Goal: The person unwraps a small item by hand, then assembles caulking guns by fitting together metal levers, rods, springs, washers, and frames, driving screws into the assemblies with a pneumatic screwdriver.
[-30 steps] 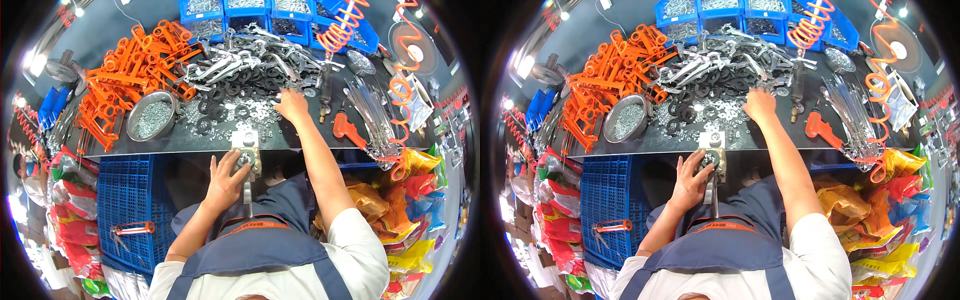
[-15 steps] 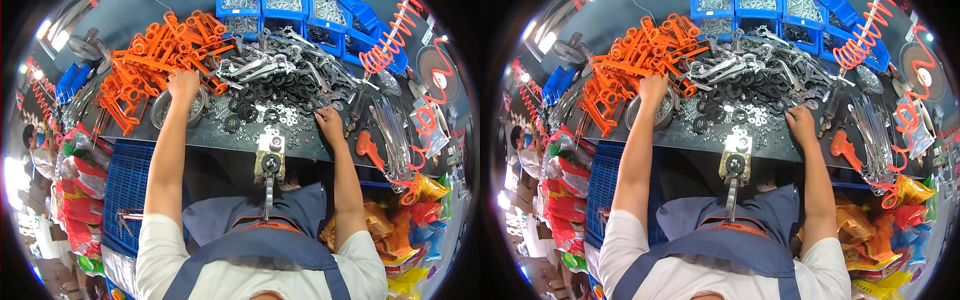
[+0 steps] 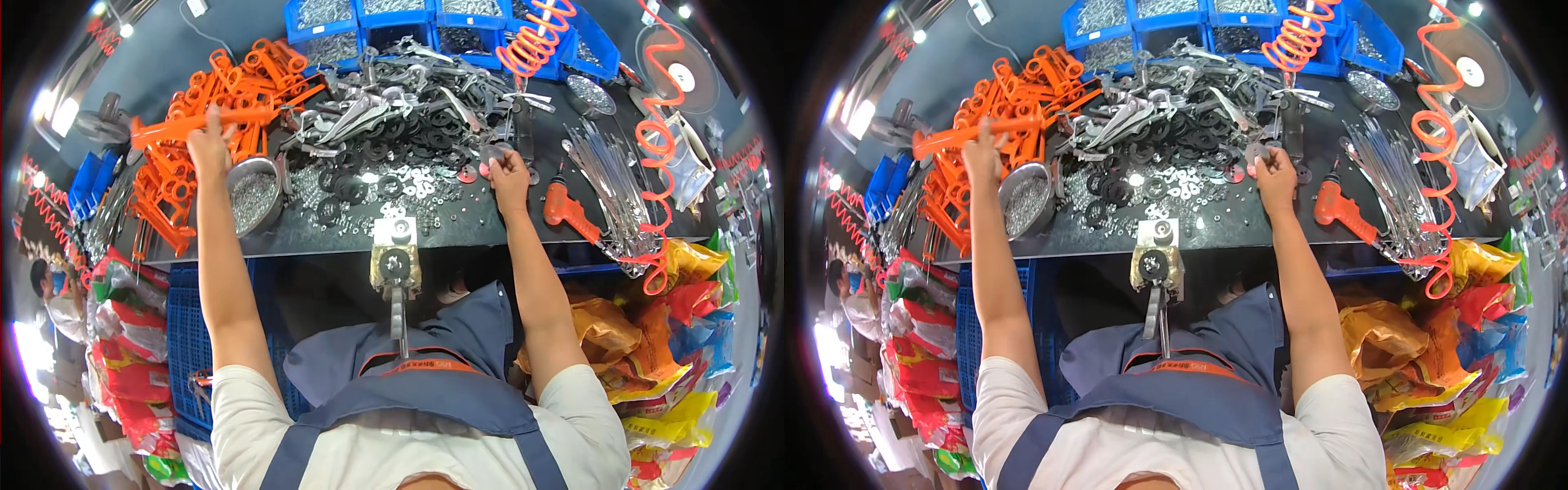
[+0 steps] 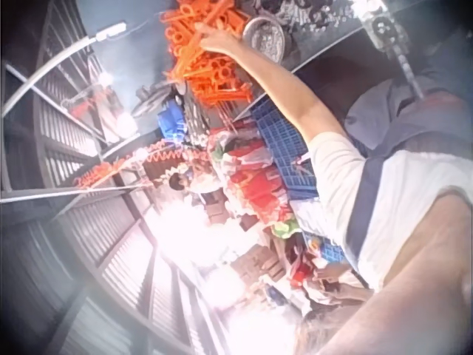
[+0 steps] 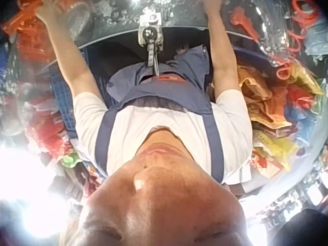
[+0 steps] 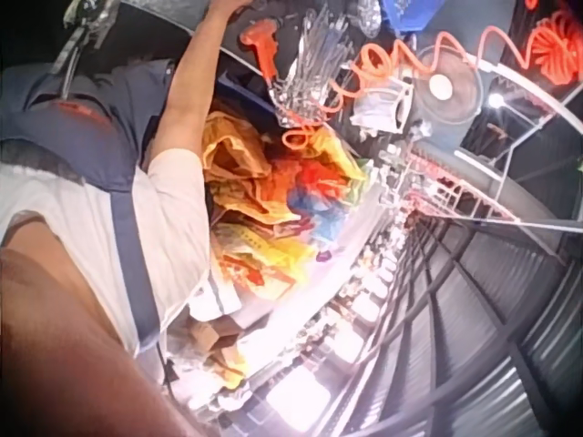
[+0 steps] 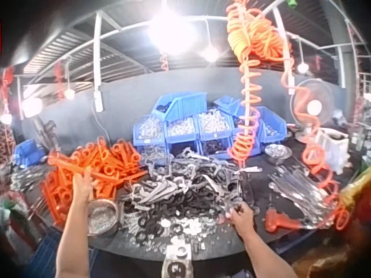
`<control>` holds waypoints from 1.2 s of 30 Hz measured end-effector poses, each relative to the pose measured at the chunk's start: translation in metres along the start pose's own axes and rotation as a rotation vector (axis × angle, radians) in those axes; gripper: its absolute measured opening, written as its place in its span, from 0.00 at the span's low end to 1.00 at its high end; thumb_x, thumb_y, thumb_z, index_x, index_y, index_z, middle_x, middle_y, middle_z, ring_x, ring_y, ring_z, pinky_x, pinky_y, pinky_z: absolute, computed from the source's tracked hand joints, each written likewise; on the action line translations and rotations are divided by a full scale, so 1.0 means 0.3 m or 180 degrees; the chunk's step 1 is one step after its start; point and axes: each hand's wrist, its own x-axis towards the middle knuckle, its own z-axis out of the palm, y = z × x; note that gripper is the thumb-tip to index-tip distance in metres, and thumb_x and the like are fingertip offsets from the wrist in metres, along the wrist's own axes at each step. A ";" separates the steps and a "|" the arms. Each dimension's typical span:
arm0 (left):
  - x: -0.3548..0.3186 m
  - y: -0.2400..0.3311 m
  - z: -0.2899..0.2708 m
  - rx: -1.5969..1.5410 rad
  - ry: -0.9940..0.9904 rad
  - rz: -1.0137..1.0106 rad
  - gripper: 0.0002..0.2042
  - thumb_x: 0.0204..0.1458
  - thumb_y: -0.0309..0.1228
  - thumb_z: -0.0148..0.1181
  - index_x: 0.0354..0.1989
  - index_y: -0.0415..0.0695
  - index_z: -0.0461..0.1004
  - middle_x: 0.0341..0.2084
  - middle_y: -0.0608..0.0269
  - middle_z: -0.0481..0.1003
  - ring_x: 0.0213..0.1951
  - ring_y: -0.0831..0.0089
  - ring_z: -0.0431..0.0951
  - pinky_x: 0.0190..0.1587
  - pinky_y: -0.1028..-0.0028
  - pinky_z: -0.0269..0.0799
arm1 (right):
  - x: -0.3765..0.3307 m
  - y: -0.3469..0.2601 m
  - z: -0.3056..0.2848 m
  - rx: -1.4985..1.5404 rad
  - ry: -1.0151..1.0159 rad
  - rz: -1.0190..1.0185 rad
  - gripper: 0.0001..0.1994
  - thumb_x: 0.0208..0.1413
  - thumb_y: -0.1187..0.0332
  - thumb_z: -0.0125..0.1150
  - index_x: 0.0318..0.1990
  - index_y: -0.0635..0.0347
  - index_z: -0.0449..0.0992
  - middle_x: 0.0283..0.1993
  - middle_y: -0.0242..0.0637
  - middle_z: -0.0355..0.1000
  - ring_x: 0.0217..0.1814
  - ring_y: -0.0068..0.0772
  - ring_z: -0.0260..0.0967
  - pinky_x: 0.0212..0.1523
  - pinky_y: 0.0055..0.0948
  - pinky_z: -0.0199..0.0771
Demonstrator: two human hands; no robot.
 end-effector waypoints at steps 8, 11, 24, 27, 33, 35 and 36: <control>-0.657 0.377 0.105 -0.1066 -0.2198 0.0004 0.38 0.45 0.28 0.69 0.61 0.40 0.48 0.47 0.39 0.72 0.48 0.53 0.76 0.51 0.55 0.73 | -0.248 -0.203 0.077 0.0654 -0.0084 -0.0118 0.05 0.54 0.77 0.60 0.37 0.62 0.71 0.34 0.30 0.71 0.33 0.15 0.67 0.28 0.16 0.66; -0.776 0.283 0.139 -0.1290 -0.2264 -0.0307 0.44 0.41 0.26 0.71 0.65 0.40 0.47 0.54 0.41 0.66 0.55 0.51 0.71 0.58 0.54 0.67 | -0.408 -0.290 0.151 0.0821 -0.0495 -0.0156 0.05 0.54 0.77 0.60 0.36 0.63 0.71 0.27 0.28 0.68 0.23 0.14 0.62 0.23 0.15 0.61; -1.000 0.015 0.121 0.0367 -0.2791 -0.0461 0.26 0.43 0.21 0.68 0.54 0.39 0.68 0.44 0.58 0.76 0.45 0.72 0.77 0.49 0.72 0.71 | -0.570 -0.372 0.134 0.0407 -0.0819 -0.0774 0.03 0.56 0.78 0.59 0.36 0.69 0.73 0.37 0.34 0.67 0.28 0.13 0.60 0.28 0.15 0.61; -0.995 0.077 0.134 0.0710 -0.2704 -0.0531 0.26 0.42 0.21 0.69 0.53 0.39 0.68 0.44 0.57 0.76 0.45 0.72 0.77 0.48 0.73 0.73 | -0.560 -0.382 0.111 0.0385 -0.0837 -0.0614 0.03 0.55 0.78 0.60 0.36 0.68 0.75 0.37 0.34 0.68 0.29 0.13 0.62 0.28 0.15 0.62; -0.998 0.049 0.130 0.0810 -0.2681 -0.0630 0.30 0.39 0.19 0.70 0.55 0.39 0.67 0.46 0.59 0.76 0.48 0.73 0.76 0.52 0.73 0.71 | -0.556 -0.383 0.145 0.1071 -0.0973 0.0060 0.03 0.53 0.80 0.60 0.35 0.67 0.73 0.34 0.33 0.70 0.29 0.16 0.67 0.29 0.17 0.68; -0.992 0.043 0.129 0.0794 -0.2686 -0.0570 0.31 0.38 0.20 0.71 0.54 0.38 0.67 0.46 0.58 0.75 0.48 0.72 0.76 0.52 0.72 0.71 | -0.545 -0.368 0.162 0.0806 -0.1141 -0.0336 0.02 0.54 0.81 0.58 0.34 0.67 0.73 0.36 0.36 0.71 0.30 0.17 0.67 0.28 0.17 0.68; -0.990 0.037 0.129 0.0775 -0.2702 -0.0508 0.31 0.38 0.21 0.72 0.54 0.38 0.67 0.47 0.57 0.75 0.49 0.71 0.76 0.52 0.71 0.71 | -0.538 -0.363 0.168 0.0534 -0.1293 -0.0734 0.02 0.55 0.81 0.57 0.34 0.66 0.72 0.38 0.38 0.71 0.30 0.17 0.67 0.28 0.17 0.68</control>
